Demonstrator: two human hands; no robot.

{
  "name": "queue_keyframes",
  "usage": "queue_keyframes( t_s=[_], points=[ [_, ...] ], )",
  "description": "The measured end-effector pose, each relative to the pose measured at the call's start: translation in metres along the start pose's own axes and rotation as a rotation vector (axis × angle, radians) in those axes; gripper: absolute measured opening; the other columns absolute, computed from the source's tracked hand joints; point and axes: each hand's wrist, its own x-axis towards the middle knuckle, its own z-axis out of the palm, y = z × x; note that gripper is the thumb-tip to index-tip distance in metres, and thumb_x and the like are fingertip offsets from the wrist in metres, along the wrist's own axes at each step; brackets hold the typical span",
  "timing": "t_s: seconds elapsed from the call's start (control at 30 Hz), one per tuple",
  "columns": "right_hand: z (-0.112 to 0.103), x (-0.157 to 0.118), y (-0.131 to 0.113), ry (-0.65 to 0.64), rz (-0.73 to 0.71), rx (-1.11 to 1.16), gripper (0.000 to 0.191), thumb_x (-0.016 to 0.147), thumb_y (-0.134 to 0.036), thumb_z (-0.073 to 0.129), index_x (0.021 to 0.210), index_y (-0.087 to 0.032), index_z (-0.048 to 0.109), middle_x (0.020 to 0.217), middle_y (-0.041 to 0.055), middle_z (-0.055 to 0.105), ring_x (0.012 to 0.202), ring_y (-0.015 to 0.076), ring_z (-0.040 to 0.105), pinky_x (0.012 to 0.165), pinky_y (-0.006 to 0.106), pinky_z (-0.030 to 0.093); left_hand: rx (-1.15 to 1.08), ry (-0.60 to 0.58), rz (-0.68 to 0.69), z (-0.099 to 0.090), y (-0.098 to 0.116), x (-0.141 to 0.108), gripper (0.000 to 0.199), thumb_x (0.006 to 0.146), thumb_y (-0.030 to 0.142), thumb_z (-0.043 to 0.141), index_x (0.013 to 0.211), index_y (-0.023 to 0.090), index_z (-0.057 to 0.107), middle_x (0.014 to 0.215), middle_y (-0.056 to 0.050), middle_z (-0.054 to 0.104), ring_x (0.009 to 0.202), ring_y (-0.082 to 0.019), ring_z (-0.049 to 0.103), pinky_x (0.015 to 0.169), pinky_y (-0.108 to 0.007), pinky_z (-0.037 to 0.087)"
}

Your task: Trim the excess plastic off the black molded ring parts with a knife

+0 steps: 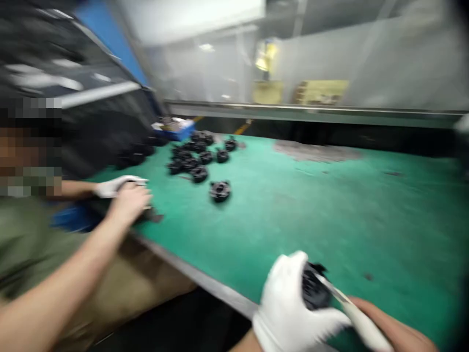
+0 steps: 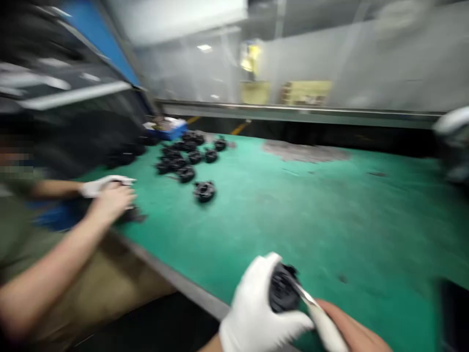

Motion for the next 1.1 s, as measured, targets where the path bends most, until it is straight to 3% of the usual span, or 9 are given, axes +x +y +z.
queue_keyframes(
  t_s=[0.03,0.1,0.17,0.33,0.7,0.8,0.97,1.1],
  points=[
    [-0.012,-0.016,0.007,-0.033,0.071,-0.040,0.034,0.089,-0.040,0.059,0.123,-0.044,0.064,0.115,0.0028,0.074,0.107,0.0251,0.069,0.083,0.033,0.060,-0.008,0.023,0.019,0.015,-0.002,0.004,0.090,0.075,0.057,0.076,0.149,0.025,0.035,0.150,-0.016,0.043,0.143,-0.037,0.036,0.119,-0.062,0.034],
    [-0.023,-0.033,0.010,-0.141,0.171,-0.070,0.038,0.090,-0.026,0.049,0.123,-0.034,0.066,0.115,0.0032,0.074,0.105,0.0236,0.071,0.086,0.032,0.061,0.057,0.101,0.056,0.031,-0.008,0.010,0.094,0.073,0.053,0.078,0.150,0.023,0.032,0.150,-0.013,0.045,0.142,-0.035,0.039,0.119,-0.059,0.035],
    [-0.025,-0.034,0.005,-0.213,0.222,-0.066,0.043,0.091,-0.019,0.041,0.128,-0.026,0.062,0.120,0.0066,0.072,0.107,0.0217,0.069,0.091,0.033,0.059,0.090,0.125,0.082,0.035,-0.013,0.014,0.092,0.074,0.049,0.079,0.150,0.025,0.031,0.148,-0.010,0.047,0.139,-0.031,0.044,0.117,-0.054,0.040],
    [-0.024,-0.024,-0.011,-0.257,0.187,-0.063,0.043,0.094,-0.017,0.039,0.133,-0.025,0.056,0.117,0.0071,0.070,0.102,0.0200,0.069,0.090,0.036,0.059,0.080,0.110,0.084,0.031,-0.016,0.012,0.088,0.078,0.054,0.075,0.150,0.025,0.031,0.149,-0.011,0.046,0.139,-0.030,0.045,0.117,-0.053,0.040],
    [-0.020,-0.032,-0.013,-0.270,0.135,-0.191,0.043,0.094,-0.013,0.036,0.134,-0.019,0.052,0.127,0.0124,0.067,0.109,0.0239,0.068,0.091,0.039,0.060,0.069,0.109,0.135,0.031,-0.015,0.012,0.087,0.078,0.058,0.074,0.148,0.025,0.034,0.146,-0.009,0.049,0.137,-0.026,0.047,0.119,-0.048,0.039],
    [-0.030,-0.024,-0.016,-0.360,0.137,-0.182,0.043,0.093,-0.013,0.039,0.131,-0.023,0.055,0.120,0.0085,0.070,0.103,0.0236,0.070,0.090,0.040,0.059,0.051,0.087,0.126,0.030,-0.014,0.013,0.086,0.079,0.058,0.073,0.148,0.024,0.034,0.146,-0.009,0.049,0.137,-0.026,0.047,0.119,-0.047,0.039],
    [-0.049,-0.011,-0.017,-0.381,0.138,-0.259,0.046,0.091,-0.012,0.042,0.132,-0.027,0.055,0.121,0.0056,0.069,0.101,0.0228,0.069,0.093,0.042,0.057,0.058,0.089,0.146,0.031,-0.014,0.014,0.087,0.079,0.058,0.073,0.148,0.024,0.033,0.145,-0.009,0.050,0.136,-0.025,0.048,0.118,-0.045,0.040],
    [-0.056,-0.008,-0.019,-0.454,0.121,-0.351,0.051,0.085,-0.009,0.045,0.132,-0.027,0.056,0.114,0.0052,0.071,0.098,0.0233,0.070,0.087,0.038,0.059,0.075,0.095,0.164,0.032,-0.016,0.014,0.087,0.079,0.058,0.074,0.147,0.023,0.034,0.145,-0.009,0.050,0.137,-0.025,0.046,0.120,-0.044,0.038]
  ],
)
